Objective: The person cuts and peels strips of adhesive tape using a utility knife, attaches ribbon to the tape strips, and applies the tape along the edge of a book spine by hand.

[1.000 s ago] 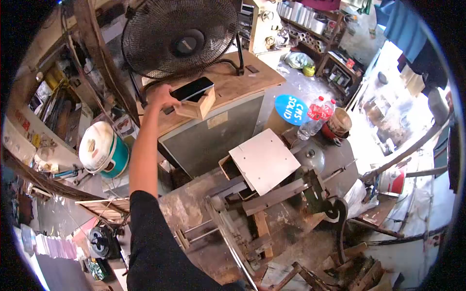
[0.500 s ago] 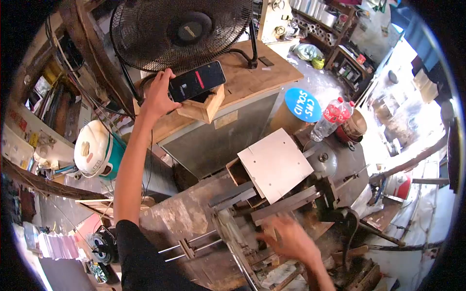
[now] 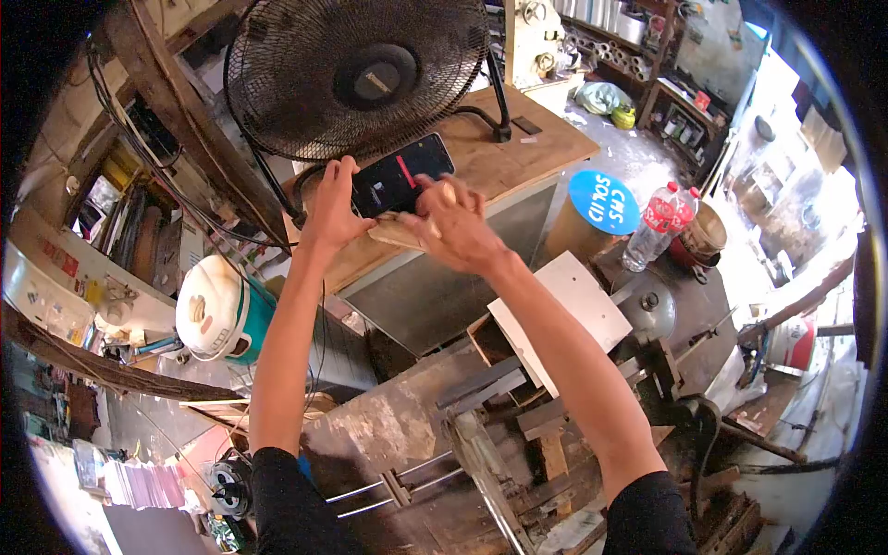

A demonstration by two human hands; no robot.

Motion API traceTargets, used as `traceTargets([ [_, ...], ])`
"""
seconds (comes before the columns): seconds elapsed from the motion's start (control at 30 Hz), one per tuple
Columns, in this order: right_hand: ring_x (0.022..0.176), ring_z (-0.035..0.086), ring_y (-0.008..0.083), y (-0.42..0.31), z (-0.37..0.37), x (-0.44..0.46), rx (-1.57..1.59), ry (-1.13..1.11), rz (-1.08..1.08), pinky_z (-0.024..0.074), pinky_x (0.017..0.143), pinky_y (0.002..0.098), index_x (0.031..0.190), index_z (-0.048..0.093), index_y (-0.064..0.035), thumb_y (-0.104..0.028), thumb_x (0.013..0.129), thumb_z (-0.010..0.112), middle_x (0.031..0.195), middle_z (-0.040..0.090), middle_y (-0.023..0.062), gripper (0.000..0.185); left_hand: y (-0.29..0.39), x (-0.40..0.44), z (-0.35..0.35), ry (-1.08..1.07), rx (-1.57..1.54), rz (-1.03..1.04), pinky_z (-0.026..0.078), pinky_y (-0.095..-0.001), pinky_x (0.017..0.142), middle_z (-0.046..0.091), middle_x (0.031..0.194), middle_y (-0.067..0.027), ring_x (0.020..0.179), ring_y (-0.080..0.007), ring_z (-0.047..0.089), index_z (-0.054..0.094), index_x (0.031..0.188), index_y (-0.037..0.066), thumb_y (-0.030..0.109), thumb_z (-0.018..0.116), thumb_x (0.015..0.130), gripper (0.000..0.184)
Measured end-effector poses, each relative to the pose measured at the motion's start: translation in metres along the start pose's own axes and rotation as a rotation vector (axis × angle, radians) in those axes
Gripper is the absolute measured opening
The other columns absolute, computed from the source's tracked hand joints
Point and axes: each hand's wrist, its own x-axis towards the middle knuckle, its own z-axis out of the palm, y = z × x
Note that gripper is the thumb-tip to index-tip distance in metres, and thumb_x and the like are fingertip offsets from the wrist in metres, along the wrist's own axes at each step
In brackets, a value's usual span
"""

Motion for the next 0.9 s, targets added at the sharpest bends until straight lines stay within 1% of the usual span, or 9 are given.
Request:
traceTargets([
  [0.07,0.139,0.028,0.0410,0.008,-0.007,-0.007,0.029,0.089,0.285,0.0196,0.112,0.0565,0.135,0.044,-0.0053,-0.045,0.100,0.047,0.145,0.045,0.0179,0.053,-0.003,0.000,0.000,-0.011,-0.044,-0.023,0.052,-0.0423,0.086,0.052,0.114,-0.0161,0.109,-0.0368,0.055,0.044,0.118,0.003,0.009,0.091,0.051,0.083],
  [0.2,0.136,0.032,0.0408,0.015,-0.033,-0.059,0.144,0.195,0.331,0.0220,0.111,0.0541,0.144,0.035,-0.0027,-0.045,0.101,0.047,0.125,0.058,0.0167,0.062,0.002,0.000,-0.002,-0.009,-0.077,-0.006,0.049,-0.0431,0.092,0.051,0.114,-0.0163,0.111,-0.0387,0.054,0.043,0.117,0.004,0.009,0.091,0.050,0.082],
  [0.4,0.133,0.036,0.0389,0.004,-0.050,-0.177,0.182,0.035,0.506,0.0251,0.110,0.0528,0.142,0.037,-0.0012,-0.035,0.101,0.051,0.121,0.059,0.0147,0.055,0.007,0.002,-0.003,-0.062,-0.007,-0.057,0.047,-0.0433,0.096,0.051,0.117,-0.0162,0.113,-0.0387,0.053,0.042,0.120,0.005,0.008,0.090,0.051,0.085],
  [0.6,0.117,0.046,0.0390,-0.047,-0.042,-0.357,0.131,-0.029,0.659,0.0360,0.102,0.0498,0.132,0.048,-0.0008,-0.025,0.098,0.057,0.117,0.059,0.0174,0.043,0.006,0.002,-0.005,-0.068,-0.059,-0.036,0.047,-0.0473,0.089,0.049,0.114,-0.0156,0.111,-0.0407,0.053,0.040,0.117,0.006,0.005,0.089,0.053,0.080],
  [0.67,0.099,0.052,0.0402,-0.066,-0.035,-0.453,0.178,0.014,0.619,0.0410,0.092,0.0470,0.118,0.057,0.0018,-0.020,0.098,0.057,0.101,0.058,0.0196,0.029,0.005,0.002,-0.004,-0.049,-0.043,-0.006,0.046,-0.0468,0.090,0.049,0.115,-0.0157,0.112,-0.0404,0.053,0.040,0.117,0.006,0.006,0.089,0.053,0.081],
  [0.73,0.094,0.052,0.0412,-0.114,-0.037,-0.542,0.163,0.002,0.885,0.0436,0.083,0.0465,0.110,0.058,0.0014,-0.018,0.096,0.057,0.101,0.057,0.0219,0.024,0.001,0.001,-0.003,-0.032,-0.026,0.020,0.046,-0.0462,0.092,0.049,0.116,-0.0159,0.112,-0.0401,0.053,0.041,0.118,0.006,0.007,0.090,0.053,0.081],
  [0.77,0.105,0.056,0.0458,-0.149,-0.047,-0.577,0.087,-0.076,1.121,0.0413,0.100,0.0512,0.117,0.057,0.0011,-0.018,0.096,0.060,0.109,0.061,0.0248,0.029,-0.002,0.002,-0.001,-0.034,-0.039,0.026,0.046,-0.0461,0.093,0.050,0.117,-0.0158,0.113,-0.0399,0.053,0.041,0.118,0.006,0.008,0.090,0.053,0.082],
  [0.87,0.082,0.060,0.0387,-0.217,-0.016,-0.798,0.003,-0.180,1.452,0.0462,0.067,0.0482,0.093,0.060,0.0006,-0.018,0.094,0.062,0.087,0.061,0.0232,0.019,-0.011,0.003,0.002,-0.064,-0.007,0.001,0.047,-0.0439,0.096,0.050,0.123,-0.0155,0.116,-0.0378,0.053,0.042,0.125,0.005,0.008,0.091,0.051,0.089],
  [0.9,0.081,0.069,0.0334,-0.238,-0.073,-0.730,0.466,-0.213,1.888,0.0537,0.067,0.0425,0.127,0.063,-0.0084,-0.043,0.084,0.073,0.099,0.073,0.0158,0.056,-0.011,0.005,0.000,-0.089,0.023,0.000,0.048,-0.0417,0.098,0.051,0.128,-0.0154,0.120,-0.0359,0.052,0.042,0.131,0.003,0.007,0.092,0.050,0.096],
])
